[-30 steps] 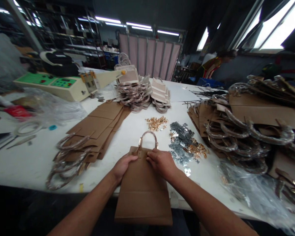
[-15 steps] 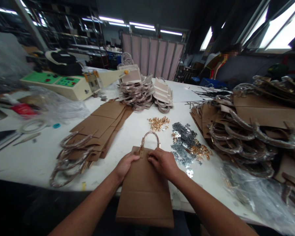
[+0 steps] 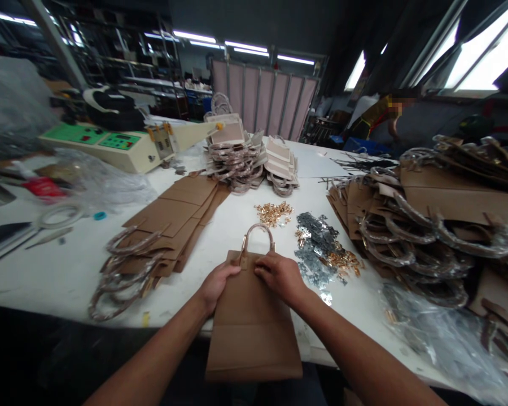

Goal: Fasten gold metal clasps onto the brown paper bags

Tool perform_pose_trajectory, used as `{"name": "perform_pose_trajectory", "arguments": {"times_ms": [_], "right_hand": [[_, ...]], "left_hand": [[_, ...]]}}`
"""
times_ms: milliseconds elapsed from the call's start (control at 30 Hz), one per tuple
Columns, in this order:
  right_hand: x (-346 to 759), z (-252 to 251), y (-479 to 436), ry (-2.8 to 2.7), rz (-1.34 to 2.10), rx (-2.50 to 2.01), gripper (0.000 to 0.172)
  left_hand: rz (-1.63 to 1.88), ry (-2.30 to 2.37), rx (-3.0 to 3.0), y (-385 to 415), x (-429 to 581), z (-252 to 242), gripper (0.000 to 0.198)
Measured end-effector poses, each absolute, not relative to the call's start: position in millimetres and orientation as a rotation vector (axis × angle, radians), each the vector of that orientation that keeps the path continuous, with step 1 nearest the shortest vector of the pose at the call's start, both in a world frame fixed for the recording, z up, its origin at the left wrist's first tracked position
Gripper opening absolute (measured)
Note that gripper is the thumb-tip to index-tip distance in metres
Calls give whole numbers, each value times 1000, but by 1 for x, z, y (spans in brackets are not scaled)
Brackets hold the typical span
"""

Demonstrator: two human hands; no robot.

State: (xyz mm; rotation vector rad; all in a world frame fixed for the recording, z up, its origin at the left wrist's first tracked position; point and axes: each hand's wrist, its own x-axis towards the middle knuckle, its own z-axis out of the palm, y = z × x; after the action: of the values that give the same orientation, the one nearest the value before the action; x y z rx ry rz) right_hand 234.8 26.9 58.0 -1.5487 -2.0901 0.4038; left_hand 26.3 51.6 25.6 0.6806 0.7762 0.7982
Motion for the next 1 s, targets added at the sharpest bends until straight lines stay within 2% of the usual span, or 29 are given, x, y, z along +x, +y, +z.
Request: {"name": "perform_pose_trajectory", "arguments": {"times_ms": [133, 300, 500, 733, 833, 1000], "right_hand": [[230, 52, 23, -1993, 282, -1573, 14], [230, 54, 20, -2129, 226, -1573, 15], [231, 59, 29, -2215, 318, -1530, 15], [221, 44, 34, -1843, 370, -1568, 8], [217, 39, 28, -1634, 478, -1606, 12], [206, 33, 19, -1475, 436, -1691, 13]], "left_hand": [[808, 758, 670, 50, 26, 26, 32], [818, 732, 687, 48, 27, 25, 40], [795, 691, 634, 50, 26, 24, 39], [838, 749, 565, 51, 26, 27, 31], [833, 758, 599, 49, 26, 30, 33], [828, 796, 691, 42, 28, 39, 35]]}}
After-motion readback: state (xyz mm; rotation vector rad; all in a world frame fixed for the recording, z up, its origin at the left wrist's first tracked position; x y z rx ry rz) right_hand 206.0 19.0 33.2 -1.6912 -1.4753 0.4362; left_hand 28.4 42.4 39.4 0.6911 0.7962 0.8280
